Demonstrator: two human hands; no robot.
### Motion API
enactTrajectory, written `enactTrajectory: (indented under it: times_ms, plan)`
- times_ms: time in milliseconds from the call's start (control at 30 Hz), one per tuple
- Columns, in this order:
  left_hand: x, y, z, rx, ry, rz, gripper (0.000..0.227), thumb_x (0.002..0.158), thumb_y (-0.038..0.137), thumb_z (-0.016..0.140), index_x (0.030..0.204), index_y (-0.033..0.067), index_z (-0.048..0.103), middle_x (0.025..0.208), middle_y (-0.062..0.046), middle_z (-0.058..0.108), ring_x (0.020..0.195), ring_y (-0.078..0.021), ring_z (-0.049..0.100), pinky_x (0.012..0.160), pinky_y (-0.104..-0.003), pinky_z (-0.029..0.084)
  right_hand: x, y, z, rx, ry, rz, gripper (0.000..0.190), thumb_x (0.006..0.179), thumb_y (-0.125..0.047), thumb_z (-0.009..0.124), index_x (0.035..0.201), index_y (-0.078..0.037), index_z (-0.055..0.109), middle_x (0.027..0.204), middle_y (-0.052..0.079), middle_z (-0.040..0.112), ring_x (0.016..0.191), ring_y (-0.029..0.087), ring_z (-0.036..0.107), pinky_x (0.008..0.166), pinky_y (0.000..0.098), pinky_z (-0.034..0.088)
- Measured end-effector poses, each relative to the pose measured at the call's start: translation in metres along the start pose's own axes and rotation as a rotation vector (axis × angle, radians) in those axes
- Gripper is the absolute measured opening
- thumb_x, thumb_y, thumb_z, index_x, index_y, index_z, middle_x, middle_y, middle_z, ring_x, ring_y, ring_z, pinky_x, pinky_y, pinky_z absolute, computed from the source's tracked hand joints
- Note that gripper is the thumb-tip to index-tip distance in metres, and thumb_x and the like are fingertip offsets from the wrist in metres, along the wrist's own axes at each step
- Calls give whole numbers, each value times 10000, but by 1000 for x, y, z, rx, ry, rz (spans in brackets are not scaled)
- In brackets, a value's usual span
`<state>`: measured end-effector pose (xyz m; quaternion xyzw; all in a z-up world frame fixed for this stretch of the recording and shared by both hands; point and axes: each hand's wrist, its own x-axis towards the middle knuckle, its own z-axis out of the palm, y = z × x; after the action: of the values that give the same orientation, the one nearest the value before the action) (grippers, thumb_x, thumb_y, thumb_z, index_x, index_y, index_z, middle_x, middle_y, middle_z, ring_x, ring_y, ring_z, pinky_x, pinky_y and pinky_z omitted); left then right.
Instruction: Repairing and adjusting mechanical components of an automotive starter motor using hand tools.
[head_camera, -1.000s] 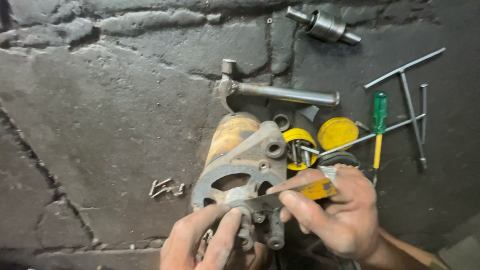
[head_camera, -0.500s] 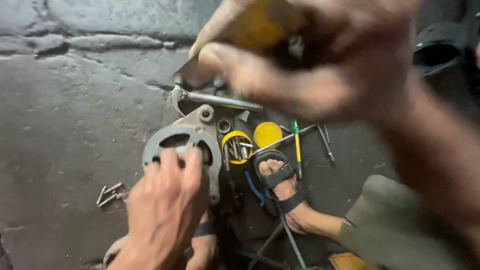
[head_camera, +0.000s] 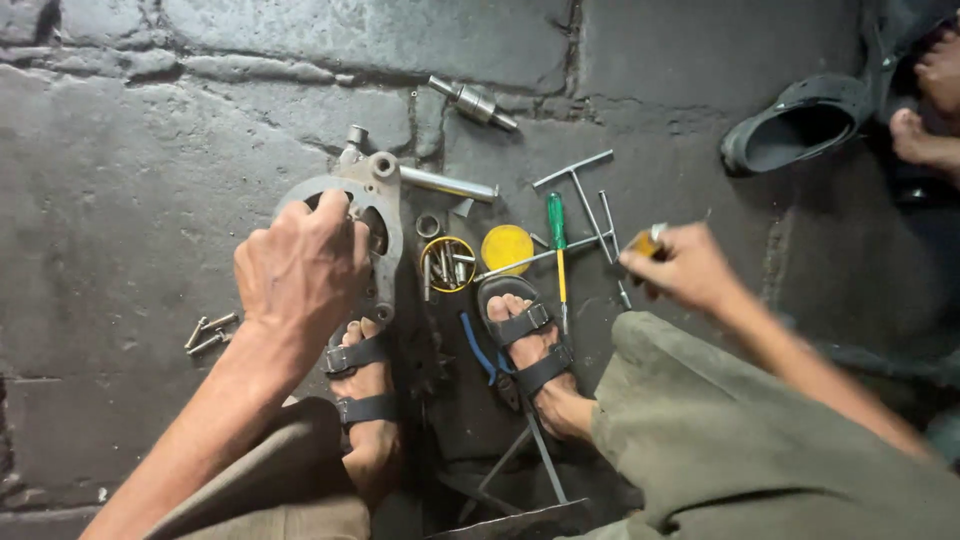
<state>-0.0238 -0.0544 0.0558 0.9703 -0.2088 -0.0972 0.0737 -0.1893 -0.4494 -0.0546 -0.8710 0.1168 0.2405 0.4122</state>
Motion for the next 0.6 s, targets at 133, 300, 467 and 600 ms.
enactTrajectory:
  times_ms: [133,300,467,600]
  plan:
    - [1,2,-8,36,-109,-34,217,978,318,649,1013,109,600,813,-212,680,683,-468,678,564,-557,529,-20,81,68,233,241,203,209,914,-196,753,819,-10,764,645,44,710,548,104,622,517,284,485]
    - [-8,-10,-12,-95,-119,58,233,961,291,648,1065,95,576,865,-188,690,718,-475,667,581,-571,516,-16,116,95,495,365,437,199,926,-199,738,836,-22,747,705,35,713,551,109,614,516,302,480]
    - [-10,-11,-7,-102,-92,16,201,953,210,612,1085,67,562,934,-207,652,745,-480,650,639,-577,514,5,111,79,62,198,577,446,991,-427,709,891,-2,803,737,156,776,656,178,721,700,367,548]
    - [-13,-28,7,-128,-10,59,146,958,116,564,1078,36,539,918,-213,624,782,-456,647,662,-544,529,35,90,68,-517,363,418,541,854,-475,802,1188,-51,753,1024,218,730,919,380,691,785,458,552]
